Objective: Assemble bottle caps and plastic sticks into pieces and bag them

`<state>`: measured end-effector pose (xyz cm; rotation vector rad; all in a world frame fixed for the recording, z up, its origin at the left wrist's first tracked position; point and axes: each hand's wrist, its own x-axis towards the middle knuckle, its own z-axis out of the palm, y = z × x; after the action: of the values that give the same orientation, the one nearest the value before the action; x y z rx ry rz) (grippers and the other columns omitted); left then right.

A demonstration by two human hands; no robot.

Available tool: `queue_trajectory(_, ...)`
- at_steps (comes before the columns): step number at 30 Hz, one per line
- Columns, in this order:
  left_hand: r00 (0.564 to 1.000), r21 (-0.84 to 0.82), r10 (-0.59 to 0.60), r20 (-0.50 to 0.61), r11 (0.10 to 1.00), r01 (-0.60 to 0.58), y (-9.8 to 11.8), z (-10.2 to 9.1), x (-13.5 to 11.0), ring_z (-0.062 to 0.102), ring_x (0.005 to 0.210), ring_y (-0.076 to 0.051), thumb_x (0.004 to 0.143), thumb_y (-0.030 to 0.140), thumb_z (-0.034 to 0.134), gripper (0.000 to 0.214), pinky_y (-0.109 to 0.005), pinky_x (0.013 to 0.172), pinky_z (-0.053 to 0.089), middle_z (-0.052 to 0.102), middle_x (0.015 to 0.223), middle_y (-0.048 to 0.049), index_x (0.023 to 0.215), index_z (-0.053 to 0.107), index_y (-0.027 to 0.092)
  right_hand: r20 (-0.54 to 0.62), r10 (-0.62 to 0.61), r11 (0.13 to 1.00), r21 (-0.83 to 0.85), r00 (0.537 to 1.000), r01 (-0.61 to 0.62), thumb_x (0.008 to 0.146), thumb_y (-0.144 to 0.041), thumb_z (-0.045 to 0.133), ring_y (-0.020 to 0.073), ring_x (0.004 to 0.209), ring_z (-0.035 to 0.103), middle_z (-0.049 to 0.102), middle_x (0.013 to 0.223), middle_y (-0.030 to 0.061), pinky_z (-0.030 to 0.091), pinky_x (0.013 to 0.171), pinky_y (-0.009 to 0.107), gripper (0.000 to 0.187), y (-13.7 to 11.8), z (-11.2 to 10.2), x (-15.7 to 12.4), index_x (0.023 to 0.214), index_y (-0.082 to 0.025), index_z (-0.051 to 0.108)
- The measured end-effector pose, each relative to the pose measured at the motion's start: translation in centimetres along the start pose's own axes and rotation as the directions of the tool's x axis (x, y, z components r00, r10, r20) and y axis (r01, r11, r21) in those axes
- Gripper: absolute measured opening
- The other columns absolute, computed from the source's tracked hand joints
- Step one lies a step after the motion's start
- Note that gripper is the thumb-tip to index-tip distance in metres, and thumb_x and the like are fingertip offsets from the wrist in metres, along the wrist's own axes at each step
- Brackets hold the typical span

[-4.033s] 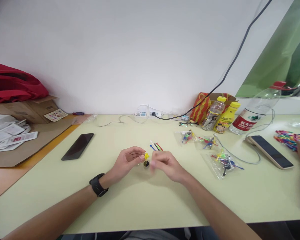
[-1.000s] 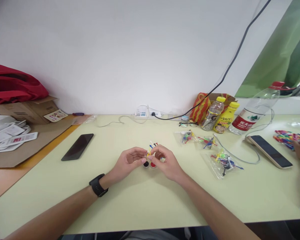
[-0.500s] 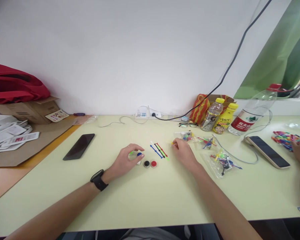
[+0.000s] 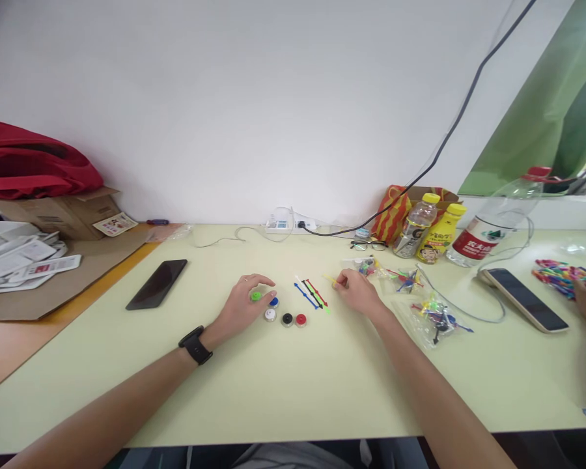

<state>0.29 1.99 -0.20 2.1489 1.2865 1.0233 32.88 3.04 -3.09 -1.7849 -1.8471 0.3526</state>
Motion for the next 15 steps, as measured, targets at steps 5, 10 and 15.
queue_trajectory(5,0.997,-0.009,-0.005,0.083,1.0,0.006,-0.5,0.0,0.1,0.06,0.107,-0.027,0.093,0.039,0.064,0.022,-0.04,0.094,0.047,0.071,0.108,-0.0064,0.107,0.072,0.024,-0.009,-0.011,1.0,-0.016,1.0,0.011,0.089,-0.028,0.059,0.0194,0.074,0.063,0.072,0.086,0.0048,0.042,0.066,0.03,0.01,-0.2,0.0,-0.7,0.085,-0.021,0.065)
queue_trajectory(10,0.995,-0.089,-0.03,0.097,0.995,0.039,-1.1,-0.3,0.4,0.061,0.108,-0.026,0.1,0.04,0.049,0.029,-0.039,0.094,0.047,0.072,0.112,-0.0068,0.108,0.072,0.023,-0.112,-0.053,0.997,-0.06,0.992,0.047,0.088,-0.027,0.059,0.0272,0.1,0.062,0.07,0.1,0.0084,0.044,0.083,0.037,0.012,-1.3,0.0,-1.7,0.098,-0.022,0.065)
queue_trajectory(15,0.994,-0.131,-0.08,0.075,0.987,0.089,-1.8,-1.2,1.0,0.063,0.108,-0.025,0.1,0.032,0.041,0.033,-0.038,0.098,0.047,0.072,0.11,-0.0059,0.104,0.072,0.021,-0.23,-0.172,0.983,0.015,0.958,0.18,0.092,-0.028,0.058,0.027,0.097,0.061,0.068,0.095,0.0077,0.045,0.088,0.04,0.01,-2.5,-0.6,-2.0,0.096,-0.023,0.065)
